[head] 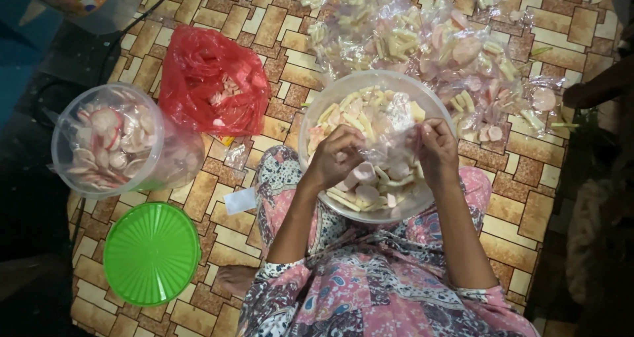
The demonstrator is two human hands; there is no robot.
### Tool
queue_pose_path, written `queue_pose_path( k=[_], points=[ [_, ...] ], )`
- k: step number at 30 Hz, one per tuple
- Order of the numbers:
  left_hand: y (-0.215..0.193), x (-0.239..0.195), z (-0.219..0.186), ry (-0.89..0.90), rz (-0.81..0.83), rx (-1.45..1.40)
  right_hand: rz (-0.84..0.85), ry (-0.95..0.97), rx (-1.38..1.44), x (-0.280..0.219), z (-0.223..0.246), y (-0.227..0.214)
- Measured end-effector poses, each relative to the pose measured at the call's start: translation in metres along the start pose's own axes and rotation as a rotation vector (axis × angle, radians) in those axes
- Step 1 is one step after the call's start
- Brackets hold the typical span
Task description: The person sits on the floor and packs sliced food items from a large plastic bowl into small clear plastic bags. They repeatedly pick up slices, place them into bags, and set the filled bags aside on the floor.
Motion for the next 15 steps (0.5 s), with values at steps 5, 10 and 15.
queue_pose_path(
  k=[5,10,15],
  points=[
    [-0.001,-0.004,-0.006,-0.188,0.012,-0.102,-0.124,-0.046,0.026,0.0,0.011,-0.006],
    [-0.003,-0.004,-0.012,-0.257,0.026,-0.071,-0.193,-0.087,-0.008,-0.001,0.012,-0.012],
    [-0.007,-0.008,0.028,-0.152,-0.218,0.175,-0.183,-0.007,-0.134,0.002,0.003,-0.02]
  ],
)
Point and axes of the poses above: each hand's wrist, its own x-axis towards the middle knuckle, its own y-axis out of the palm, z = x × y, the point moved 4 cm from there along x, towards the middle knuckle, and after that the axes turned 7 degrees about x, right-handed, at the moved point
